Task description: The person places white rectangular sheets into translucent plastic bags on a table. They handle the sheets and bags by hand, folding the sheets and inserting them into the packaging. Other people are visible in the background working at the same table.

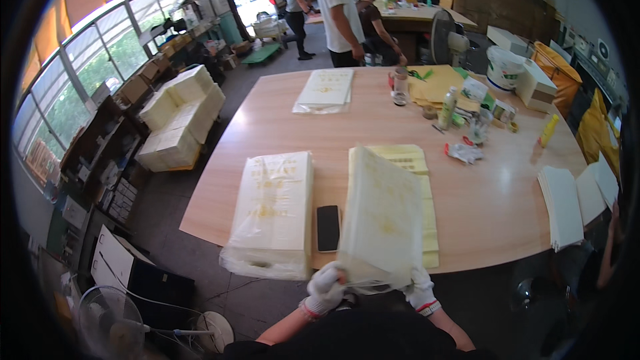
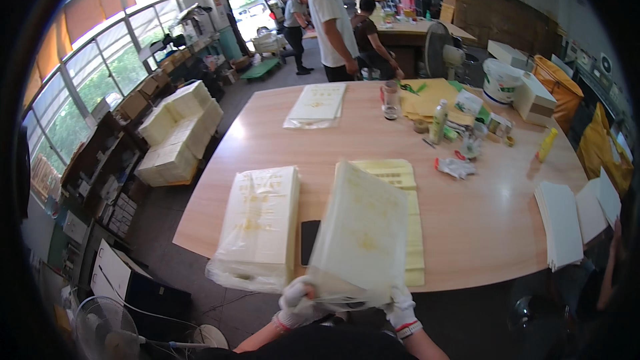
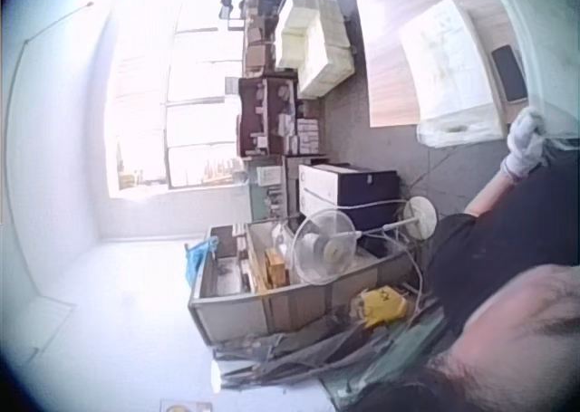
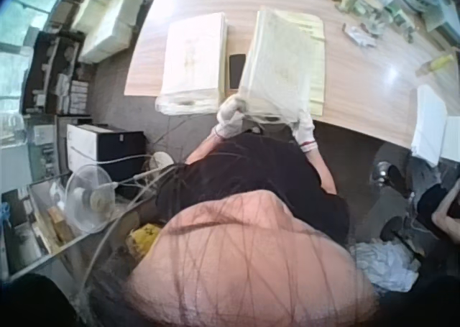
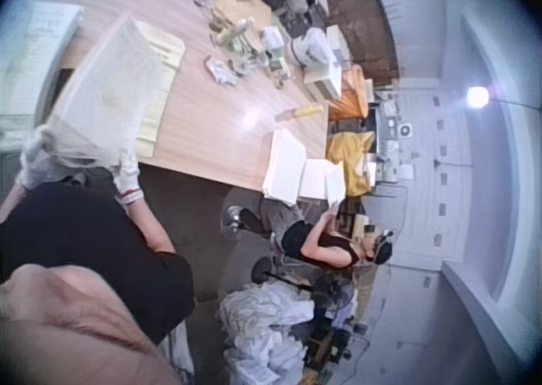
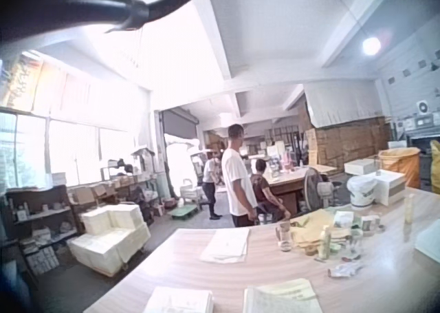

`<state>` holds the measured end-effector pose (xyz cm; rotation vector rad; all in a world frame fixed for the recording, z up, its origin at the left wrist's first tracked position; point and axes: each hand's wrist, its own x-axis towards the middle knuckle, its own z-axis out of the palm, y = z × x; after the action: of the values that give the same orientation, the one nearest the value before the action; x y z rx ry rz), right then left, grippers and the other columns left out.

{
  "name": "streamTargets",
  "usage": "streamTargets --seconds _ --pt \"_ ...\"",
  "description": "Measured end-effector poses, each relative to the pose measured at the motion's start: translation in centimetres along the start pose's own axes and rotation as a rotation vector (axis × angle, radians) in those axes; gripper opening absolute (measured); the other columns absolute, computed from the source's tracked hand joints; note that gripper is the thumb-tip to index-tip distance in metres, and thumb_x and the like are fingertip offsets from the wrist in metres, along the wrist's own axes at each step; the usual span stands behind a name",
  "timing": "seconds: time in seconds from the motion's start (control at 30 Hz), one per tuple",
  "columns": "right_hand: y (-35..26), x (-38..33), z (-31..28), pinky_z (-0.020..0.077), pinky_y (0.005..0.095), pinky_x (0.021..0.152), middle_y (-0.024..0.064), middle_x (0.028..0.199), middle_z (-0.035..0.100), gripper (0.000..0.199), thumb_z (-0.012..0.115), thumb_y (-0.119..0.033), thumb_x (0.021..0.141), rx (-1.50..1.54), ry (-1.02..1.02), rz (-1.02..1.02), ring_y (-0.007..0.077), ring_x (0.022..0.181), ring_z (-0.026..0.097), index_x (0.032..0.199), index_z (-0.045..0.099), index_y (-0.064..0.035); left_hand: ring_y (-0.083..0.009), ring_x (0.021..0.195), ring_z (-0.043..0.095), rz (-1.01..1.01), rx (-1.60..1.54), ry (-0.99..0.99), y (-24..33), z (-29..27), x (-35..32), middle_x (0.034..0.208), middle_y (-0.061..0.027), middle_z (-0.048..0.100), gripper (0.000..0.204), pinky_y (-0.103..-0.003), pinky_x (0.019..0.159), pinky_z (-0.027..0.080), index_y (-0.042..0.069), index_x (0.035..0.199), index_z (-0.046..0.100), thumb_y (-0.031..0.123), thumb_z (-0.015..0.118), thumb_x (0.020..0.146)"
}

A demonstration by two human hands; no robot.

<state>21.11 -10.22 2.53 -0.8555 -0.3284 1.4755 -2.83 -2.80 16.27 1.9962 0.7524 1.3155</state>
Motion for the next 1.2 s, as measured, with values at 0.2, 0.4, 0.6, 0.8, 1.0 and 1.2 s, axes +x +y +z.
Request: streamTargets --seconds 0.2,0.4,0.6,0.8,1.0,1.2 --pt "8.1 11.6 11.8 0.0529 0.0356 0.061 0.0084 0.083 0.058 0.024 0.052 -0.023 0.087 -0.266 -0.333 0.150 0.0216 0.067 0.060 0.102 0.051 -0.0049 -0.0140 0.064 0.050 -0.406 -0.321 0.987 -2.1 -9.7 -0.3 0.070 -0.0044 0.053 0.014 -0.027 0.062 0.045 0.007 0.067 0.046 0.009 0.041 0.080" --pt "14.0 12.5 19.5 0.0505 0.0346 0.057 0.0126 0.077 0.061 0.035 0.054 -0.037 0.086 -0.885 -0.361 0.232 0.0223 0.062 0.062 0.092 0.050 -0.0031 -0.0130 0.069 0.052 -0.545 -0.590 1.008 -18.9 -21.8 -8.9 0.078 -0.0012 0.051 0.010 -0.027 0.069 0.046 0.006 0.079 0.049 0.001 0.042 0.074" --pt "10.5 10.9 21.4 0.0469 0.0421 0.070 0.0205 0.095 0.058 0.042 0.057 -0.032 0.082 -1.404 -0.206 -0.427 0.0355 0.083 0.058 0.113 0.046 -0.0064 -0.0100 0.068 0.048 -0.735 -0.229 1.199 -18.5 -21.7 -13.7 0.075 0.0016 0.048 0.014 -0.024 0.064 0.043 0.009 0.080 0.051 0.000 0.041 0.077" --pt "10.6 13.7 22.1 0.0455 0.0427 0.070 0.0183 0.098 0.053 0.039 0.057 -0.020 0.077 -1.517 -0.285 -0.592 0.0354 0.083 0.054 0.115 0.049 -0.0105 -0.0096 0.073 0.048 -0.722 -0.217 1.089 -19.6 -20.8 -14.6 0.079 0.0016 0.049 0.005 -0.024 0.064 0.041 0.009 0.082 0.051 0.008 0.046 0.084" --pt "10.2 12.4 23.1 0.0384 0.0421 0.082 0.0115 0.103 0.053 0.034 0.054 -0.011 0.071 -1.788 -0.558 -1.138 0.0313 0.097 0.049 0.105 0.056 -0.0089 -0.0126 0.074 0.050 -0.736 -0.418 1.123 -20.5 -20.6 -17.1 0.081 -0.0003 0.052 0.005 -0.028 0.068 0.044 0.009 0.087 0.051 0.011 0.049 0.082" --pt "10.8 5.8 16.3 0.0401 0.0393 0.087 0.0129 0.113 0.054 0.031 0.058 -0.016 0.081 -1.283 -0.822 -0.821 0.0279 0.105 0.051 0.110 0.056 -0.0060 -0.0173 0.080 0.054 -1.173 -0.486 1.279 -28.1 -15.2 -26.2 0.088 -0.0031 0.056 0.021 -0.037 0.065 0.049 0.006 0.095 0.053 0.023 0.047 0.084"
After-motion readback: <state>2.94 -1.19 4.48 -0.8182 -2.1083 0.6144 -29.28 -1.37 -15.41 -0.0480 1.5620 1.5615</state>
